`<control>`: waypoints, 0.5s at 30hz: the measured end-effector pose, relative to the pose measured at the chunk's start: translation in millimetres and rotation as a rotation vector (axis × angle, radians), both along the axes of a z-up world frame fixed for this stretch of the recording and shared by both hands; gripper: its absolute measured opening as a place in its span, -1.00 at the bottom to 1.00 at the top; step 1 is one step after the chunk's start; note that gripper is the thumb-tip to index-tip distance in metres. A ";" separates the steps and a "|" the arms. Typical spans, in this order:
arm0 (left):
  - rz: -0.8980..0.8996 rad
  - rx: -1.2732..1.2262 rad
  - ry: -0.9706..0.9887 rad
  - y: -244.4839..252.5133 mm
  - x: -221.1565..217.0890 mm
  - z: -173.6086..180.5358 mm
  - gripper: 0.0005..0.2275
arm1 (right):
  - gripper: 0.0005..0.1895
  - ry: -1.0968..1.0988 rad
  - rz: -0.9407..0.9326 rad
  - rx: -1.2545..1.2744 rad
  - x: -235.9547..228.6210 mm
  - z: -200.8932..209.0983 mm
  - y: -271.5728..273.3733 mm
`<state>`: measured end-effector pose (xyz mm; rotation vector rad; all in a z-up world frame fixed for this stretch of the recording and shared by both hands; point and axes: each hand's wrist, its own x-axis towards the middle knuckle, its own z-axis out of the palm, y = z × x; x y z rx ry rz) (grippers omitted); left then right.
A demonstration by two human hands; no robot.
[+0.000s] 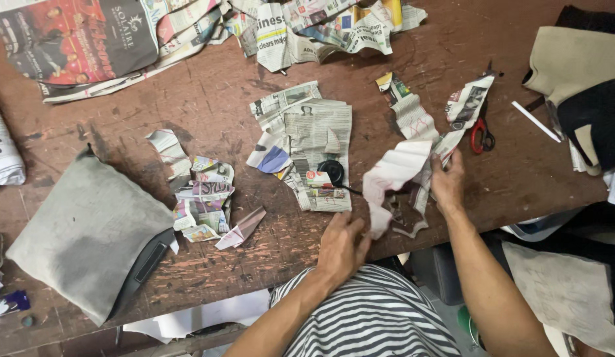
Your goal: The person folds various torn newspaper pieces and strips on a wooden table. They repeatedly pick up pieces, fold them into smaller rectangles, and place them into a grey pouch. The person also handles a larger folded newspaper section and places it into the pouch.
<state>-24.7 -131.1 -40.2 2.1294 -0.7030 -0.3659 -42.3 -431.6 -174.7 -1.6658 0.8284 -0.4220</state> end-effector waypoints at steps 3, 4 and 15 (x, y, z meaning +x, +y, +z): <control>-0.026 -0.146 -0.115 20.5 8.0 39.4 -0.85 | -0.34 0.033 -0.030 0.118 0.6 1.1 0.0; -0.001 -0.155 -0.069 31.6 12.9 48.9 -0.84 | -0.28 0.064 -0.049 0.155 0.0 2.9 -0.4; 0.798 -0.220 0.719 158.4 42.6 0.9 -0.69 | -0.21 -0.010 -0.054 0.236 -26.2 -15.5 32.0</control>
